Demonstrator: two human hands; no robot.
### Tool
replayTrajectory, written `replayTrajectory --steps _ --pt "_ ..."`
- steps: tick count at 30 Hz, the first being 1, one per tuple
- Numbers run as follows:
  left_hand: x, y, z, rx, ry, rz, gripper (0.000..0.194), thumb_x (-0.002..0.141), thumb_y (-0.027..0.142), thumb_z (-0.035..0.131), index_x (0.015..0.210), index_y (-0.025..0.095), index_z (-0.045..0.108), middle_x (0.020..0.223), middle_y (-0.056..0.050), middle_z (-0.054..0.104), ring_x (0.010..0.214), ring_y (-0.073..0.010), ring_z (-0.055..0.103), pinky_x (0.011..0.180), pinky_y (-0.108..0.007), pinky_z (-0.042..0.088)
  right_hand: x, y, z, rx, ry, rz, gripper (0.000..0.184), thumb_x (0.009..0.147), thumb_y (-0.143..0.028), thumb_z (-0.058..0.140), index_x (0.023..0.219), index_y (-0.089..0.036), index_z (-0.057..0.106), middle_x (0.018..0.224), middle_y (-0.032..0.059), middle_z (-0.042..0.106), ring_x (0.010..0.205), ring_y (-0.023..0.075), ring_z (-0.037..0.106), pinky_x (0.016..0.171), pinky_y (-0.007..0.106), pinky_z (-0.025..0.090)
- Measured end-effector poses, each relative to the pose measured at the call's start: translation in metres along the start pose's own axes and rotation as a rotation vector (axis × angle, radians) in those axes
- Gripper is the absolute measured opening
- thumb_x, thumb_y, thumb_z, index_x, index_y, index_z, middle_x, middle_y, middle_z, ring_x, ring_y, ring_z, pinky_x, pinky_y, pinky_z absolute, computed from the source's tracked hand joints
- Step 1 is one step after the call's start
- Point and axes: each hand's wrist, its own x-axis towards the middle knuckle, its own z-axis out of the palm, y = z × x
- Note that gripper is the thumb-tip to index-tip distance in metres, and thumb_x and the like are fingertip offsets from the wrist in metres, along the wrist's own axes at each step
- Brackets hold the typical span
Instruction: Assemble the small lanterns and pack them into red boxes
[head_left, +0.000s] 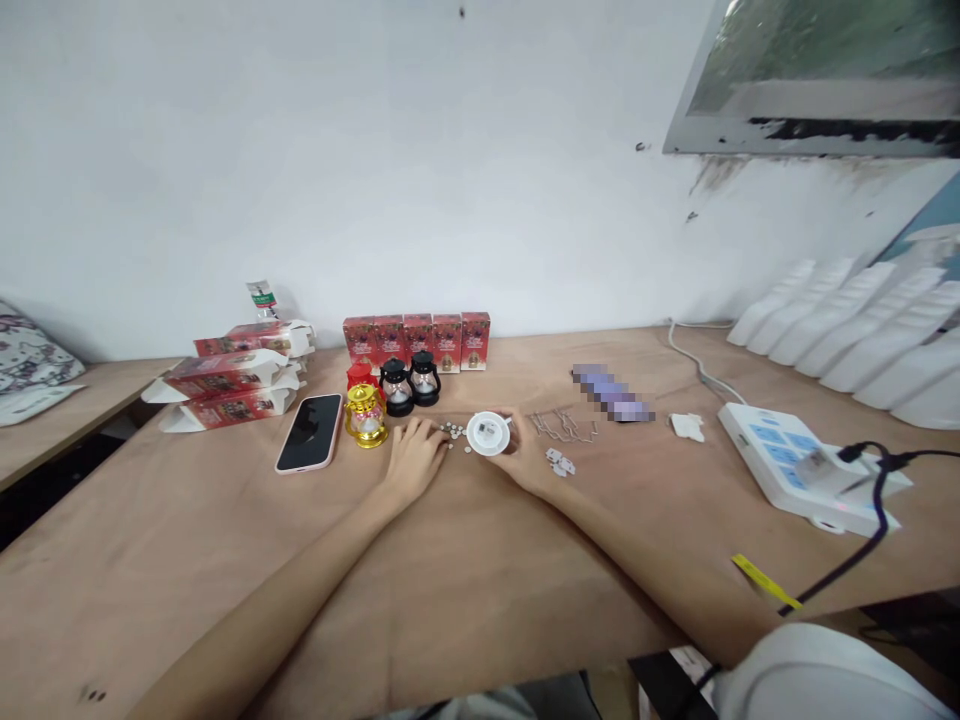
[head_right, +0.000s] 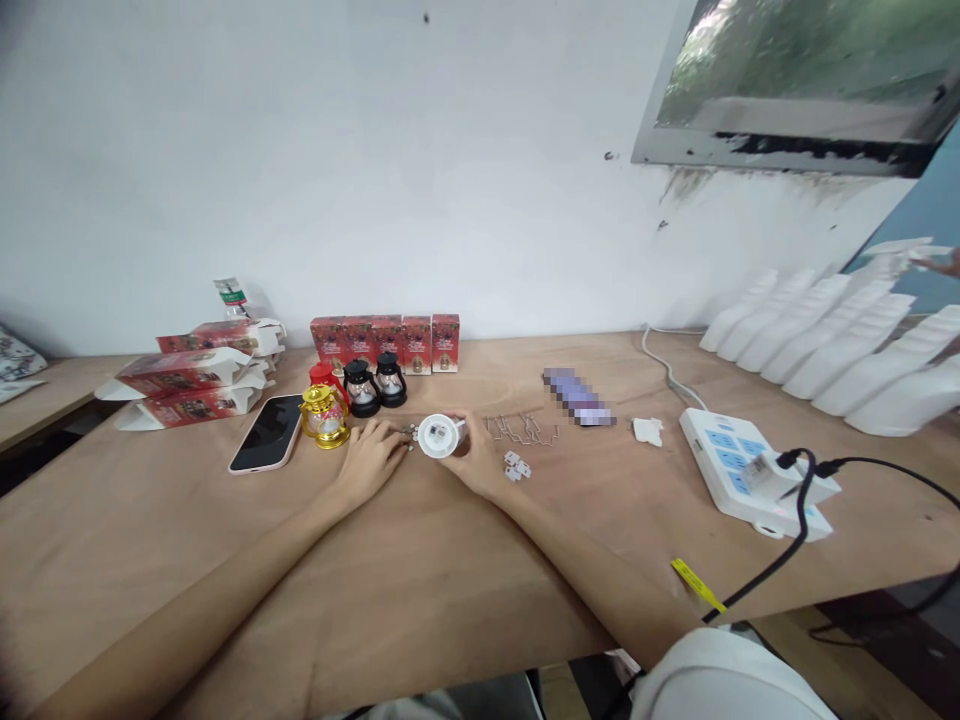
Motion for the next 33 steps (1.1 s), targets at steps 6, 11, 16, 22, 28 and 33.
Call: replayTrajectory --steps 6,11,16,22,28,33 --pt "-0.001 -0.001 0.002 0.020 0.091 0.035 0.013 0.089 0.021 0.051 0.081 0.018 0.060 0.083 -0.005 0.065 0.084 -0.0211 0.053 0.069 -0.034 0.032 -0.001 -0.002 0.000 0.000 -0.059 0.023 0.048 0.067 -0.032 0.072 0.108 -0.022 0.049 0.111 0.0075 0.060 0.103 0.0226 0.057 0.090 0.041 0.044" --pt "-0.003 -0.002 0.004 -0.005 0.220 -0.014 0.020 0.094 0.017 0.038 0.086 0.016 0.056 0.083 -0.005 0.063 0.075 -0.0173 0.055 0.063 -0.030 0.030 -0.001 -0.005 -0.002 -0.032 -0.083 -0.010 0.049 0.066 -0.030 0.072 0.108 -0.022 0.050 0.114 0.0095 0.058 0.105 0.0244 0.056 0.092 0.043 0.042" --pt "-0.010 0.010 -0.001 -0.138 0.512 0.071 0.024 0.097 0.024 0.032 0.086 0.017 0.052 0.080 -0.004 0.061 0.071 -0.0151 0.055 0.063 -0.028 0.033 0.000 -0.012 -0.002 -0.108 -0.115 -0.124 0.043 0.066 -0.029 0.071 0.105 -0.023 0.052 0.106 0.0081 0.062 0.099 0.0252 0.057 0.086 0.042 0.044" --pt "-0.017 0.035 -0.010 -0.126 0.651 0.272 0.019 0.095 0.022 0.038 0.085 0.017 0.053 0.078 -0.003 0.062 0.072 -0.0143 0.054 0.063 -0.027 0.032 -0.005 -0.021 0.004 -0.109 -0.134 -0.178 0.039 0.070 -0.034 0.068 0.104 -0.023 0.053 0.102 0.0072 0.061 0.095 0.0241 0.057 0.081 0.039 0.045" --pt "-0.017 0.041 -0.015 -0.090 0.648 0.206 0.019 0.095 0.023 0.040 0.084 0.017 0.055 0.077 -0.003 0.061 0.070 -0.0154 0.049 0.063 -0.028 0.030 -0.007 -0.027 0.009 -0.103 -0.120 -0.175 0.037 0.072 -0.037 0.067 0.103 -0.024 0.052 0.101 0.0065 0.060 0.093 0.0235 0.057 0.080 0.039 0.045" --pt "-0.016 0.041 -0.015 -0.052 0.632 0.173 0.020 0.095 0.023 0.040 0.084 0.017 0.056 0.076 -0.004 0.060 0.071 -0.0166 0.048 0.063 -0.029 0.030 -0.006 -0.027 0.008 -0.120 -0.117 -0.185 0.037 0.073 -0.037 0.067 0.103 -0.023 0.052 0.101 0.0074 0.060 0.094 0.0235 0.057 0.081 0.038 0.045"
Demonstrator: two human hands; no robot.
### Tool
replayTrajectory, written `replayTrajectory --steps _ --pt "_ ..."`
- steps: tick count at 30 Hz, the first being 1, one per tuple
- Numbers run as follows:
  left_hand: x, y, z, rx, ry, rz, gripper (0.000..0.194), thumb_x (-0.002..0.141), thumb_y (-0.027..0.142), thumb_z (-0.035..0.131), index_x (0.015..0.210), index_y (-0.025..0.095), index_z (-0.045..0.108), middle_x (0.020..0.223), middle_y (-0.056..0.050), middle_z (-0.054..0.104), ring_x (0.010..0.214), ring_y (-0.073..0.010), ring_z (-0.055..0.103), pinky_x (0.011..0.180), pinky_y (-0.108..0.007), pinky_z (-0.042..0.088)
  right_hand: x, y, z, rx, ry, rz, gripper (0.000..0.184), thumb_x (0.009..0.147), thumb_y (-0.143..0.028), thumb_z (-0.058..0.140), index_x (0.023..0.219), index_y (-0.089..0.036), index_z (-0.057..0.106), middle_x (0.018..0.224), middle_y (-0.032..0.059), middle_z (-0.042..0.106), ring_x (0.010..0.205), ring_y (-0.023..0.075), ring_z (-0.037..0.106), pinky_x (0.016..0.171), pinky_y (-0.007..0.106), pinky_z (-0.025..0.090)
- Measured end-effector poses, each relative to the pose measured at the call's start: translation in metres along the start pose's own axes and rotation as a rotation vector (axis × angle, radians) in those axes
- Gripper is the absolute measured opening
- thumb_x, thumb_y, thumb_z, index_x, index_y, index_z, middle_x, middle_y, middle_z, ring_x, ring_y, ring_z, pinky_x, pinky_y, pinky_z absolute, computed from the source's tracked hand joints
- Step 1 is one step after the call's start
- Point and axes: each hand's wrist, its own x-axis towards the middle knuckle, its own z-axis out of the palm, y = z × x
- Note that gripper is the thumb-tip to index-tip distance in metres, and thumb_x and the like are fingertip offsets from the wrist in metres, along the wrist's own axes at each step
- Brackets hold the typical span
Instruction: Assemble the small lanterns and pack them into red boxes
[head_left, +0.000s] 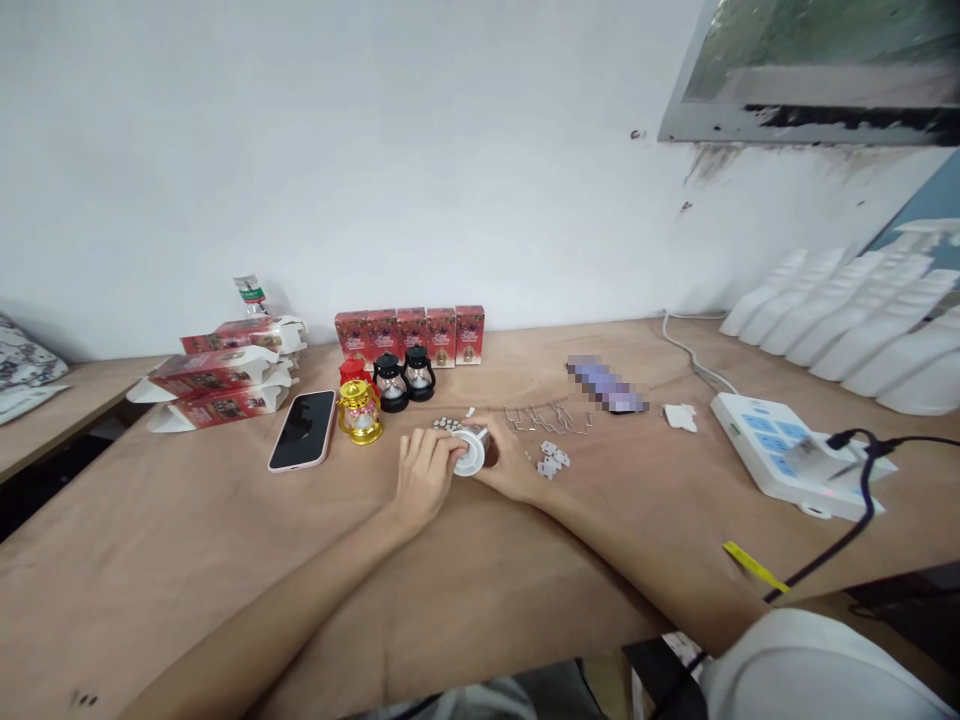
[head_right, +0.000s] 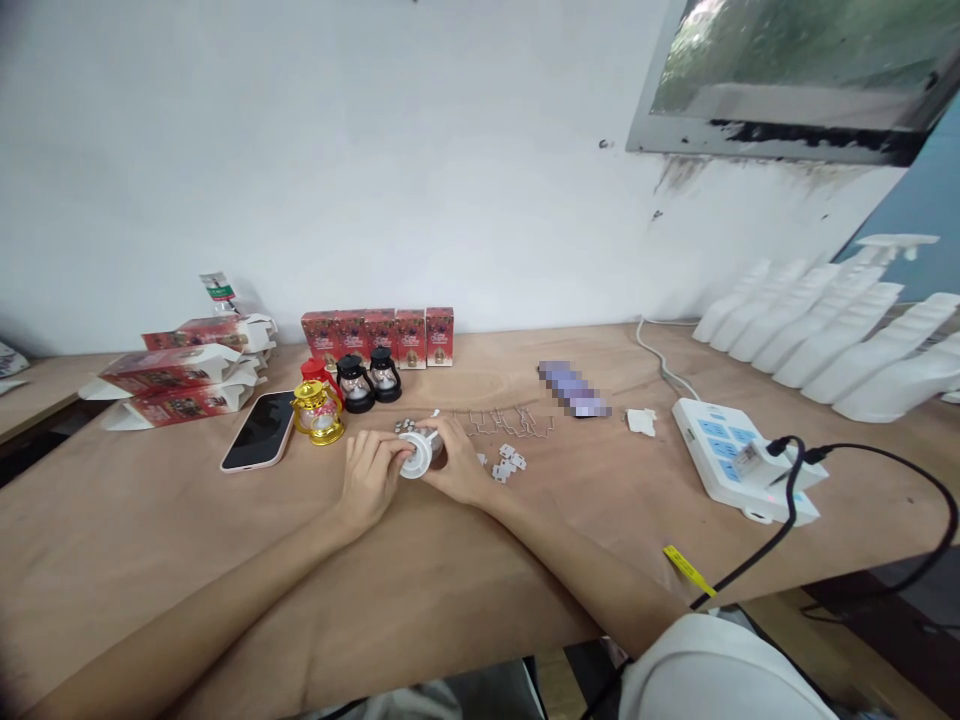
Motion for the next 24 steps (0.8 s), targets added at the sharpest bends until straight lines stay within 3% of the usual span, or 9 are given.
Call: replayTrajectory --steps 6,10,13,17,20,24 --pt "-0.002 -0.002 0.002 -0.085 -0.025 -0.064 0.016 0.095 0.027 0.041 0.088 0.018 0.053 0.082 -0.004 0.060 0.075 -0.0167 0.051 0.065 -0.029 0.033 -0.001 0.002 0.000 0.010 0.019 -0.008 0.037 0.073 -0.038 0.066 0.103 -0.022 0.052 0.100 0.0072 0.061 0.092 0.0231 0.057 0.079 0.038 0.045" --pt "-0.003 -0.013 0.006 -0.242 -0.036 -0.239 0.013 0.094 0.024 0.038 0.094 0.017 0.049 0.089 -0.005 0.059 0.083 -0.0173 0.053 0.073 -0.030 0.038 -0.002 0.006 0.000 0.052 0.053 0.060 0.040 0.069 -0.033 0.069 0.103 -0.022 0.051 0.102 0.0071 0.062 0.093 0.0223 0.058 0.081 0.037 0.045" --pt "-0.002 -0.026 0.009 -0.171 -0.225 -0.351 0.012 0.090 0.021 0.042 0.092 0.018 0.054 0.091 -0.005 0.060 0.087 -0.0198 0.052 0.074 -0.033 0.036 -0.002 0.011 0.001 0.084 0.147 0.182 0.044 0.066 -0.030 0.070 0.104 -0.022 0.051 0.105 0.0072 0.061 0.095 0.0222 0.058 0.083 0.038 0.045" --pt "0.002 -0.037 0.012 -0.037 -0.558 -0.270 0.014 0.084 0.029 0.057 0.094 0.021 0.061 0.097 -0.006 0.062 0.096 -0.0248 0.049 0.075 -0.037 0.032 0.000 0.015 0.002 0.134 0.267 0.308 0.044 0.063 -0.031 0.071 0.101 -0.021 0.051 0.103 0.0068 0.061 0.093 0.0221 0.058 0.080 0.037 0.047" --pt "0.002 -0.038 0.014 -0.014 -0.632 -0.199 0.012 0.086 0.028 0.056 0.089 0.021 0.064 0.098 -0.006 0.063 0.096 -0.0244 0.049 0.076 -0.038 0.030 0.001 0.014 0.001 0.126 0.273 0.301 0.044 0.062 -0.032 0.071 0.101 -0.021 0.052 0.104 0.0073 0.061 0.096 0.0226 0.057 0.083 0.038 0.046" --pt "0.001 -0.038 0.016 -0.026 -0.653 -0.231 0.010 0.088 0.024 0.053 0.085 0.020 0.062 0.090 -0.005 0.064 0.091 -0.0224 0.051 0.073 -0.036 0.030 0.001 0.012 0.000 0.102 0.242 0.289 0.045 0.064 -0.033 0.071 0.103 -0.021 0.052 0.107 0.0081 0.061 0.099 0.0233 0.056 0.086 0.040 0.044"
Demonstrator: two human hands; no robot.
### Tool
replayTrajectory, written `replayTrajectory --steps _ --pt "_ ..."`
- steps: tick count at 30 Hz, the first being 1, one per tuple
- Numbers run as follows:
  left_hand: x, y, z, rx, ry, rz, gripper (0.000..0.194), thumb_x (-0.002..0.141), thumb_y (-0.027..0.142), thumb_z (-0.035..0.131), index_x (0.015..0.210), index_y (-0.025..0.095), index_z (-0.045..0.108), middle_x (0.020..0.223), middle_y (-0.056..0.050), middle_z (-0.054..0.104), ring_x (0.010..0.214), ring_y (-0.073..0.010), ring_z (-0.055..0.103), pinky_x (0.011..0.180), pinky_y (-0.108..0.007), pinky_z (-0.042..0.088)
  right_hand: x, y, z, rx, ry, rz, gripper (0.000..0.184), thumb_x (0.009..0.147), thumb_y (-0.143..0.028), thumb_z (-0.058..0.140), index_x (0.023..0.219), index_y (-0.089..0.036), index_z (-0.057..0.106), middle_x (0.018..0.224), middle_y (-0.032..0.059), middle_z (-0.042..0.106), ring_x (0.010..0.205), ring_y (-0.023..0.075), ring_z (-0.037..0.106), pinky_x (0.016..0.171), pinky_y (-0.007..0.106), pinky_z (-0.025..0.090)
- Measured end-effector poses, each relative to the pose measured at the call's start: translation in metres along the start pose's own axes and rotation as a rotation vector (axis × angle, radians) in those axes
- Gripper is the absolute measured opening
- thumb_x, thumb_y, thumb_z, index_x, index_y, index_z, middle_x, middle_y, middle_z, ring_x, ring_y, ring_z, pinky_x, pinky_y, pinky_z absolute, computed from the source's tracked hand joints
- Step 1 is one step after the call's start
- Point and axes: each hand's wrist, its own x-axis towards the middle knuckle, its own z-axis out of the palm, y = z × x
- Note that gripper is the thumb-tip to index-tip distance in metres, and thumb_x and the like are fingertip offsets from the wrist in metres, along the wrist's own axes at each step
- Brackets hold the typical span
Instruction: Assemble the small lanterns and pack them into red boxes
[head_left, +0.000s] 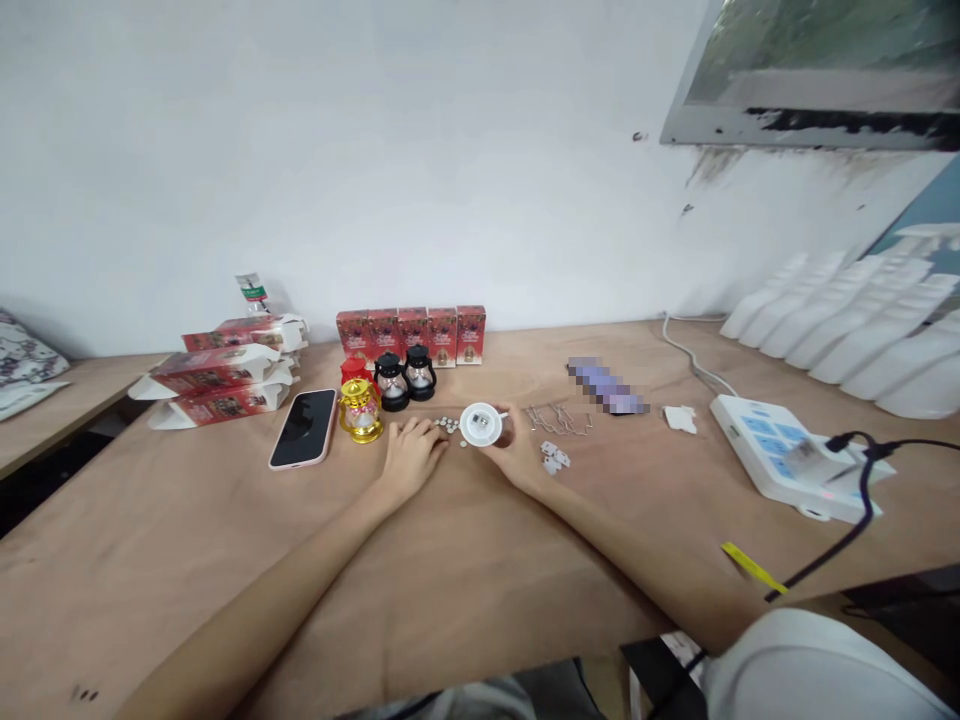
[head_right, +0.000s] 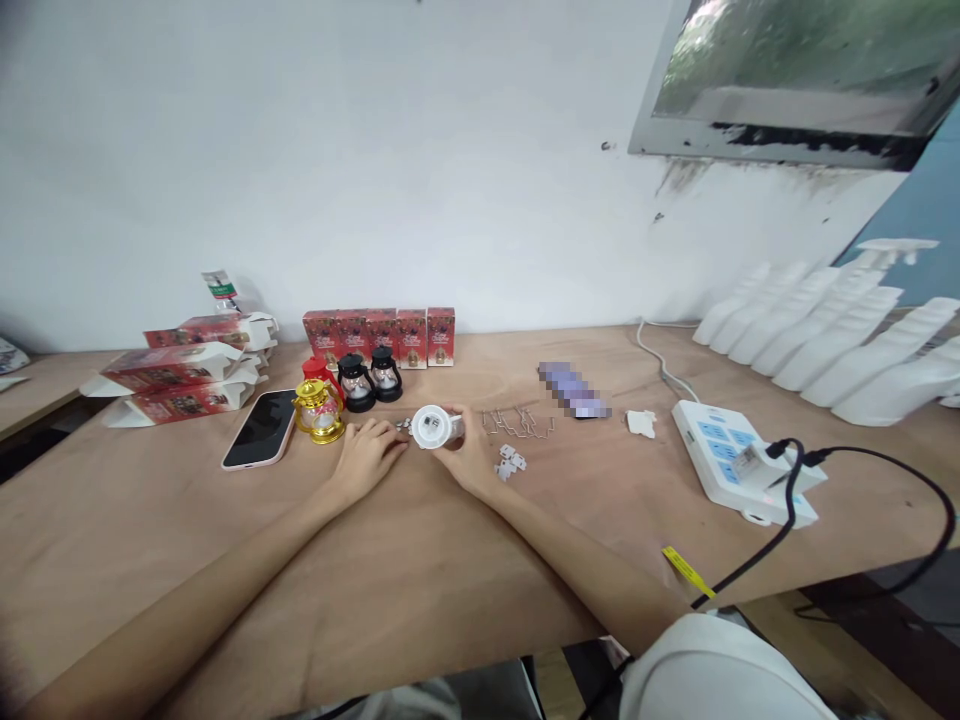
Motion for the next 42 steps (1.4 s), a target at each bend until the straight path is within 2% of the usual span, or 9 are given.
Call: replayTrajectory --steps 5,10,13,15,18,24,29,35,42 --pt "-0.001 -0.004 0.001 -0.087 0.081 -0.032 0.005 0.085 0.020 0.057 0.081 0.018 0.058 0.084 -0.003 0.064 0.083 -0.0202 0.055 0.068 -0.032 0.031 -0.001 0.002 -0.001 -0.011 -0.066 -0.023 0.044 0.066 -0.031 0.070 0.103 -0.021 0.050 0.106 0.0086 0.061 0.098 0.0239 0.057 0.086 0.041 0.044" --pt "-0.006 -0.002 -0.002 -0.229 0.518 0.135 0.008 0.089 0.024 0.054 0.085 0.017 0.056 0.079 -0.002 0.064 0.075 -0.0165 0.056 0.066 -0.030 0.036 -0.002 0.002 -0.001 -0.049 -0.135 -0.101 0.045 0.067 -0.032 0.070 0.106 -0.022 0.050 0.109 0.0085 0.061 0.101 0.0245 0.057 0.088 0.042 0.044" --pt "-0.011 0.008 -0.006 -0.328 0.640 0.335 0.005 0.088 0.022 0.055 0.088 0.018 0.055 0.079 -0.002 0.063 0.074 -0.0147 0.056 0.067 -0.028 0.041 -0.002 -0.001 -0.001 -0.063 -0.189 -0.162 0.044 0.068 -0.036 0.070 0.105 -0.023 0.050 0.106 0.0082 0.060 0.099 0.0243 0.057 0.086 0.041 0.045" --pt "-0.013 0.015 -0.008 -0.369 0.633 0.421 0.002 0.088 0.019 0.055 0.089 0.018 0.055 0.080 -0.002 0.063 0.074 -0.0138 0.056 0.067 -0.027 0.044 -0.003 -0.004 -0.001 -0.086 -0.196 -0.210 0.041 0.070 -0.039 0.069 0.103 -0.023 0.050 0.103 0.0076 0.060 0.097 0.0238 0.057 0.084 0.040 0.045" --pt "-0.014 0.022 -0.011 -0.366 0.639 0.443 0.003 0.086 0.016 0.057 0.088 0.018 0.056 0.081 -0.003 0.063 0.073 -0.0137 0.056 0.066 -0.027 0.044 -0.003 -0.006 -0.001 -0.118 -0.203 -0.278 0.038 0.073 -0.041 0.066 0.102 -0.023 0.051 0.102 0.0073 0.060 0.095 0.0235 0.057 0.082 0.040 0.046" --pt "-0.014 0.018 -0.013 -0.388 0.590 0.532 0.013 0.087 0.011 0.054 0.097 0.018 0.057 0.088 -0.004 0.065 0.077 -0.0130 0.057 0.067 -0.026 0.044 -0.004 -0.008 0.000 -0.127 -0.225 -0.317 0.038 0.074 -0.041 0.065 0.104 -0.022 0.051 0.103 0.0080 0.059 0.095 0.0235 0.057 0.082 0.039 0.046" --pt "-0.016 0.017 -0.012 -0.285 0.584 0.410 0.011 0.089 0.021 0.054 0.091 0.022 0.064 0.081 -0.003 0.062 0.072 -0.0133 0.052 0.064 -0.027 0.038 -0.004 -0.010 -0.001 -0.136 -0.244 -0.303 0.035 0.075 -0.039 0.064 0.104 -0.023 0.051 0.102 0.0076 0.059 0.094 0.0237 0.056 0.081 0.039 0.045" --pt "-0.019 0.018 -0.014 -0.208 0.452 0.246 0.026 0.092 0.034 0.046 0.085 0.025 0.069 0.074 -0.003 0.063 0.069 -0.0154 0.051 0.066 -0.033 0.031 -0.004 -0.011 -0.002 -0.138 -0.280 -0.292 0.036 0.074 -0.036 0.065 0.105 -0.024 0.051 0.103 0.0070 0.060 0.096 0.0239 0.056 0.083 0.040 0.045" --pt "-0.016 0.019 -0.015 -0.195 0.552 0.307 0.017 0.090 0.029 0.052 0.085 0.023 0.067 0.076 -0.002 0.063 0.071 -0.0147 0.051 0.066 -0.031 0.027 -0.004 -0.010 -0.002 -0.126 -0.264 -0.291 0.038 0.073 -0.038 0.066 0.104 -0.023 0.051 0.103 0.0071 0.060 0.095 0.0235 0.057 0.082 0.039 0.045"
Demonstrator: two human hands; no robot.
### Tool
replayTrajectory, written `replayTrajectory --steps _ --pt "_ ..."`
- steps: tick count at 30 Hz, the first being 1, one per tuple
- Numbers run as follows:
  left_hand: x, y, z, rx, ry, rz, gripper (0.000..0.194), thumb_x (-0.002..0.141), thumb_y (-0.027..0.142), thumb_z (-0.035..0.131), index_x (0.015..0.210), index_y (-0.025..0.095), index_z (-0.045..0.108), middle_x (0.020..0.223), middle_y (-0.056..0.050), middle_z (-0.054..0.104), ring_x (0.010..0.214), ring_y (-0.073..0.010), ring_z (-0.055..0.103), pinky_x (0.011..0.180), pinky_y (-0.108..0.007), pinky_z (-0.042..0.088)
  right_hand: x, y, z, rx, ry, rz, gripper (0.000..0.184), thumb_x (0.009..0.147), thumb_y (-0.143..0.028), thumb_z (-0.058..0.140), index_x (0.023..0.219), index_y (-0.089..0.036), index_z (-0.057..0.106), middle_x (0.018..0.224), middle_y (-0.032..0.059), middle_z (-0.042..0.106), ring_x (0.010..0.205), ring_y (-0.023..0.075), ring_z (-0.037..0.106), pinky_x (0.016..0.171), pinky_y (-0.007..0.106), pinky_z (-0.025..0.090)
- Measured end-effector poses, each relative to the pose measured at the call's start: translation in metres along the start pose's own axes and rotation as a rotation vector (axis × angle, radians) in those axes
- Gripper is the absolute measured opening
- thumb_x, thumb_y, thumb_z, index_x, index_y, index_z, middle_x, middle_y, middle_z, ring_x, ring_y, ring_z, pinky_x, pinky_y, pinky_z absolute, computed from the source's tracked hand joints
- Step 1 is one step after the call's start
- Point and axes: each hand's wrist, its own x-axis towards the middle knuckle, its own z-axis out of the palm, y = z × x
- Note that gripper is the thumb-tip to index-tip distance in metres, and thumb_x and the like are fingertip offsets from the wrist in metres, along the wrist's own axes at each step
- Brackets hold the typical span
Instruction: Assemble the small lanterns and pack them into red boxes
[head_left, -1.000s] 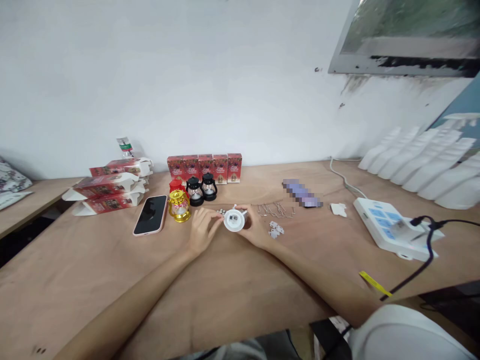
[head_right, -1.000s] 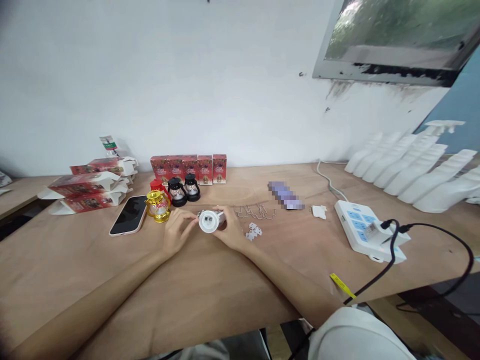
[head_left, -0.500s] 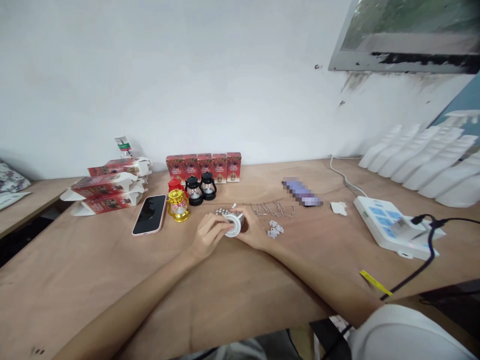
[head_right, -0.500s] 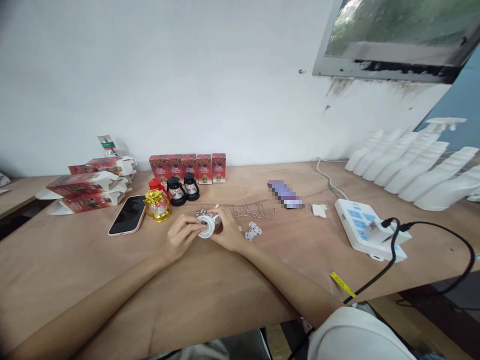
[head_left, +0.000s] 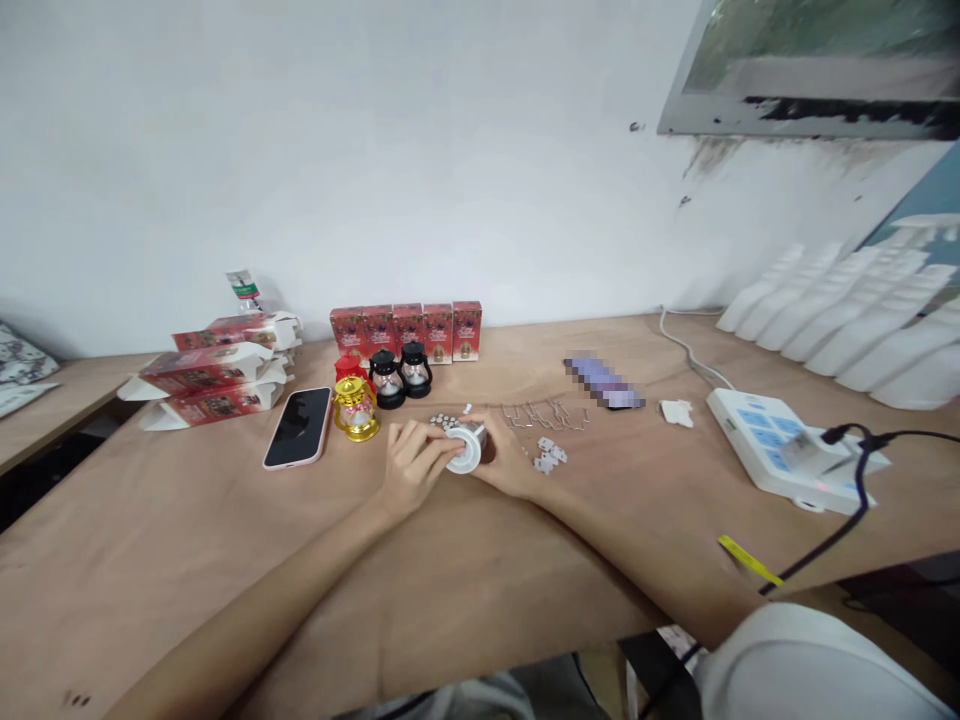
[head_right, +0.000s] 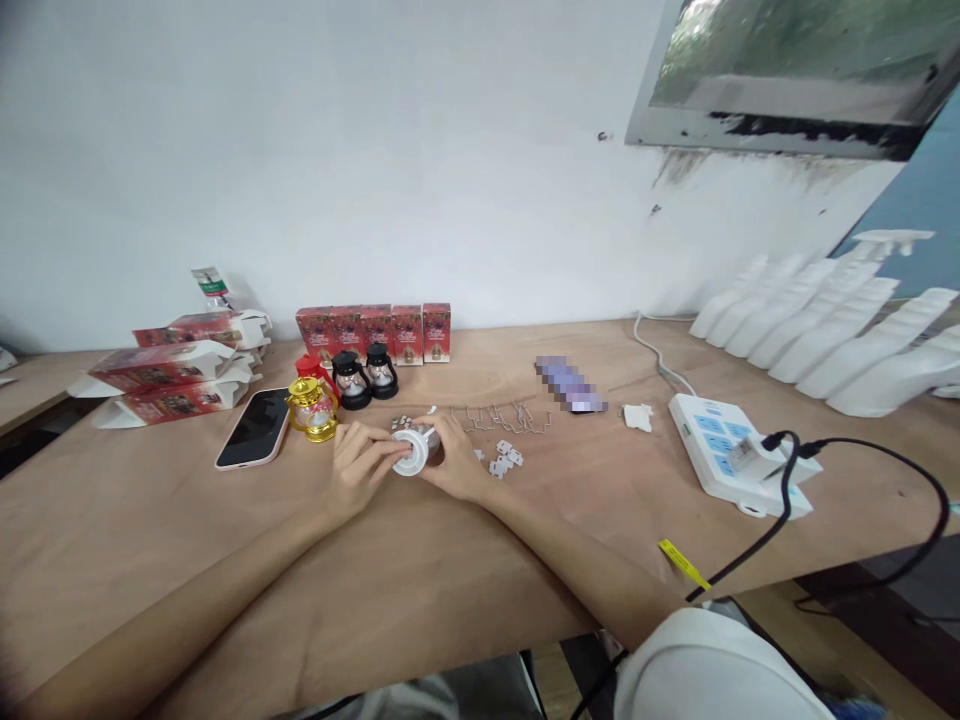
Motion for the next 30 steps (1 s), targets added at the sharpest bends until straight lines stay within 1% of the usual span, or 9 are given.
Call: replayTrajectory --steps 4,7,10,14,18,21,24,27,30 --pt "0.001 0.001 -0.001 -0.002 0.036 0.044 0.012 0.089 0.025 0.054 0.088 0.021 0.066 0.077 -0.002 0.063 0.072 -0.0145 0.052 0.067 -0.031 0.028 0.000 0.000 -0.001 0.007 0.001 -0.007 0.037 0.074 -0.037 0.066 0.104 -0.022 0.051 0.103 0.0076 0.061 0.094 0.0232 0.057 0.081 0.038 0.046" --pt "0.001 0.003 -0.001 -0.035 -0.005 -0.014 0.014 0.090 0.027 0.052 0.086 0.021 0.065 0.078 -0.002 0.062 0.073 -0.0148 0.053 0.068 -0.032 0.029 0.000 0.000 -0.001 0.007 -0.011 0.009 0.038 0.073 -0.036 0.066 0.105 -0.023 0.051 0.104 0.0075 0.061 0.094 0.0232 0.057 0.080 0.038 0.046" --pt "0.001 0.006 0.002 -0.145 -0.028 -0.175 0.016 0.089 0.031 0.050 0.083 0.020 0.061 0.079 -0.003 0.059 0.075 -0.0155 0.053 0.070 -0.032 0.034 -0.001 0.002 -0.001 -0.005 -0.016 -0.002 0.039 0.072 -0.034 0.066 0.106 -0.023 0.051 0.104 0.0078 0.061 0.096 0.0238 0.057 0.082 0.039 0.046" --pt "0.001 0.008 0.013 -0.453 0.025 -0.488 0.025 0.080 0.040 0.059 0.091 0.019 0.051 0.083 -0.003 0.054 0.073 -0.0147 0.052 0.066 -0.028 0.041 -0.001 0.004 0.000 -0.016 -0.004 -0.028 0.038 0.072 -0.032 0.066 0.106 -0.023 0.051 0.104 0.0080 0.061 0.097 0.0241 0.057 0.083 0.040 0.045" --pt "-0.002 0.005 0.017 -0.732 -0.121 -0.695 0.038 0.077 0.052 0.059 0.092 0.019 0.048 0.087 -0.003 0.056 0.074 -0.0149 0.053 0.068 -0.027 0.044 -0.001 0.003 -0.001 -0.008 -0.013 0.000 0.038 0.071 -0.033 0.066 0.105 -0.024 0.052 0.105 0.0075 0.061 0.098 0.0244 0.057 0.083 0.040 0.045" --pt "-0.003 0.002 0.014 -0.841 -0.186 -0.669 0.051 0.076 0.063 0.053 0.102 0.020 0.048 0.097 -0.006 0.057 0.085 -0.0186 0.055 0.075 -0.030 0.046 -0.003 0.001 -0.002 0.036 -0.010 -0.009 0.040 0.073 -0.036 0.065 0.109 -0.024 0.051 0.106 0.0077 0.062 0.096 0.0235 0.059 0.082 0.038 0.047" --pt "-0.004 0.001 0.011 -0.878 -0.229 -0.522 0.074 0.063 0.072 0.061 0.114 0.020 0.049 0.116 -0.011 0.050 0.108 -0.0268 0.050 0.091 -0.038 0.044 -0.007 -0.001 -0.001 0.054 -0.020 -0.026 0.044 0.077 -0.043 0.061 0.114 -0.023 0.050 0.107 0.0082 0.063 0.095 0.0238 0.060 0.082 0.038 0.048" --pt "-0.005 0.001 0.014 -0.843 -0.264 -0.453 0.085 0.050 0.061 0.078 0.119 0.020 0.050 0.125 -0.014 0.046 0.118 -0.0311 0.045 0.100 -0.043 0.038 -0.009 -0.002 0.003 -0.011 -0.094 -0.028 0.052 0.077 -0.057 0.057 0.117 -0.024 0.052 0.109 0.0095 0.063 0.101 0.0270 0.057 0.086 0.041 0.046" --pt "-0.005 0.000 0.019 -0.821 -0.272 -0.493 0.079 0.051 0.046 0.083 0.118 0.019 0.051 0.120 -0.013 0.054 0.112 -0.0297 0.051 0.098 -0.044 0.039 -0.009 -0.002 0.008 -0.113 -0.147 -0.035 0.057 0.081 -0.064 0.045 0.121 -0.024 0.053 0.113 0.0107 0.061 0.109 0.0288 0.053 0.092 0.044 0.043"
